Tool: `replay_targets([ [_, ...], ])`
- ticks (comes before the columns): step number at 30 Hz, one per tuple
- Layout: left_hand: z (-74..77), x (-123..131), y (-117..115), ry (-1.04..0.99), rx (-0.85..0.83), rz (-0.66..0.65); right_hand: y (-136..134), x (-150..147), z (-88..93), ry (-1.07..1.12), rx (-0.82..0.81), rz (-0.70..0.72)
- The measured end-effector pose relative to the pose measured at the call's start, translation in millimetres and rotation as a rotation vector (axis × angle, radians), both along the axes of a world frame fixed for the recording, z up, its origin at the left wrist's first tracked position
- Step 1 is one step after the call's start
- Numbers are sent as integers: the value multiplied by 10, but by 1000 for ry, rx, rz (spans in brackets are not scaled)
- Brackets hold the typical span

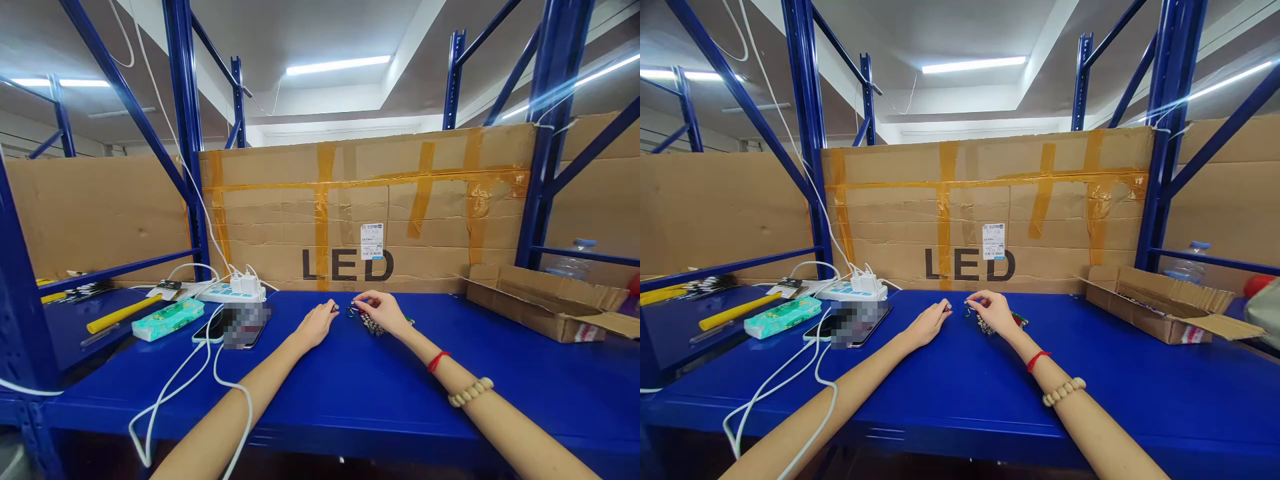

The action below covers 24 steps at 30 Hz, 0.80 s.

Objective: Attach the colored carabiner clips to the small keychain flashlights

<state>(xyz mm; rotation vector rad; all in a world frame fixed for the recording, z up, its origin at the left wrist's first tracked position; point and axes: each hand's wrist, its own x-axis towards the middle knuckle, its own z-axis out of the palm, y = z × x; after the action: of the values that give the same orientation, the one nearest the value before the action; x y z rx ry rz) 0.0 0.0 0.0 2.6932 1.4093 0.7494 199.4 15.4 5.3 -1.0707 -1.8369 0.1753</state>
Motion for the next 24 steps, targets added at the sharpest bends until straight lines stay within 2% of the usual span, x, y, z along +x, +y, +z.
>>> replay_targets([
  [10,66,90,-112,10,56,-54,-42,33,78,162,-71,113],
  [24,-7,103,-107,19,87,-83,-94,-70,54,115,-231,255],
])
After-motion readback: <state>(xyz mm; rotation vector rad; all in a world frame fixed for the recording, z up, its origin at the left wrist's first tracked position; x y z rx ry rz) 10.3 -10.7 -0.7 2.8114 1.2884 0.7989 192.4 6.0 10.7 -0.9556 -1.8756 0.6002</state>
